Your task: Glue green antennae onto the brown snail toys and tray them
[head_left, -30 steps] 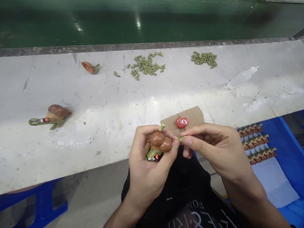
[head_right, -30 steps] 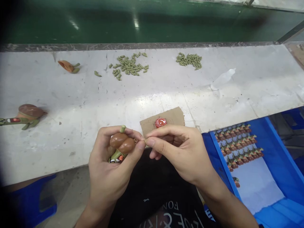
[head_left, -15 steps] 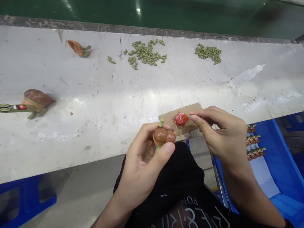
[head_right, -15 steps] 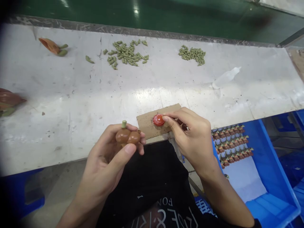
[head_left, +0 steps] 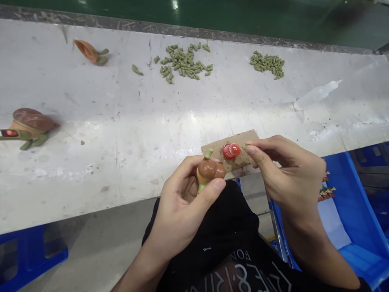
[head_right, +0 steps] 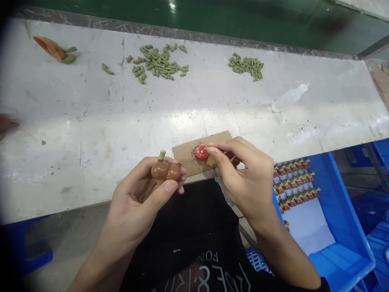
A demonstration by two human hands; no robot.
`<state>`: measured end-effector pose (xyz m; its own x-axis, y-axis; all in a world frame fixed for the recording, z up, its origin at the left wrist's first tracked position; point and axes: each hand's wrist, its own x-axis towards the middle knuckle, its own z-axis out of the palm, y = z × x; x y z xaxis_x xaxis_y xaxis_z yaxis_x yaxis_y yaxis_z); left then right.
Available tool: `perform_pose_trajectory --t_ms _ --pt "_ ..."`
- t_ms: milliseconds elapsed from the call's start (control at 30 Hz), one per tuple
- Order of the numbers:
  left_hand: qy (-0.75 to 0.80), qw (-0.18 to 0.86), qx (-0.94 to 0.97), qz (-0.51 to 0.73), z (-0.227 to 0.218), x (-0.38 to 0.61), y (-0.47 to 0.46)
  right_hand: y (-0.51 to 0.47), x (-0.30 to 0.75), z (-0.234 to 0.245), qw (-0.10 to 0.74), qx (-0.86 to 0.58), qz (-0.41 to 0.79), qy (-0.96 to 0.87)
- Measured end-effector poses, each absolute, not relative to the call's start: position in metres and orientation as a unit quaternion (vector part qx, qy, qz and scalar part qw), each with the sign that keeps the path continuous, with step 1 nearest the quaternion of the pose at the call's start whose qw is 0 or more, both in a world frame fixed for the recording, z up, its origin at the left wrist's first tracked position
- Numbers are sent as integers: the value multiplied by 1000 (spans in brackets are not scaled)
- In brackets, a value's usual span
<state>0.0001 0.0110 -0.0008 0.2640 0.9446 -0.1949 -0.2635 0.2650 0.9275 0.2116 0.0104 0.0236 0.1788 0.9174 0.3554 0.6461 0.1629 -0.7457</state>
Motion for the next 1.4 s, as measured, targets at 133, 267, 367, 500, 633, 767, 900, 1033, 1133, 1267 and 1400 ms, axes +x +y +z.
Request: perform_pose_trajectory --t_ms 133,267,367,500,633,767,900,1033,1133,1267,1400 --pt "385 711 378 451 3 5 13 5 199 29 528 -602 328 -502" --pt "366 721 377 452 5 8 14 1 195 28 545 -560 431 -453" --pt "362 724 379 449 5 8 15 0 196 26 539 -554 443 -454" --pt "359 732 371 445 4 7 14 0 194 25 542 -549 450 -449" --pt "360 730 368 449 4 7 13 0 192 27 542 -550 453 -446" --pt "368 724 379 443 3 7 13 -1 193 27 533 -557 449 -452" --pt "375 721 389 434 2 6 12 -4 194 26 517 -575 427 -468" --pt "381 716 395 431 0 7 10 -5 195 28 497 -584 399 -502" --pt "391 700 403 443 -1 8 8 -5 196 31 484 -581 377 -535" --pt "394 670 416 471 -2 9 5 -4 197 34 469 -569 355 -575" --pt "395 657 438 470 0 9 3 -5 199 34 470 -555 372 -577"
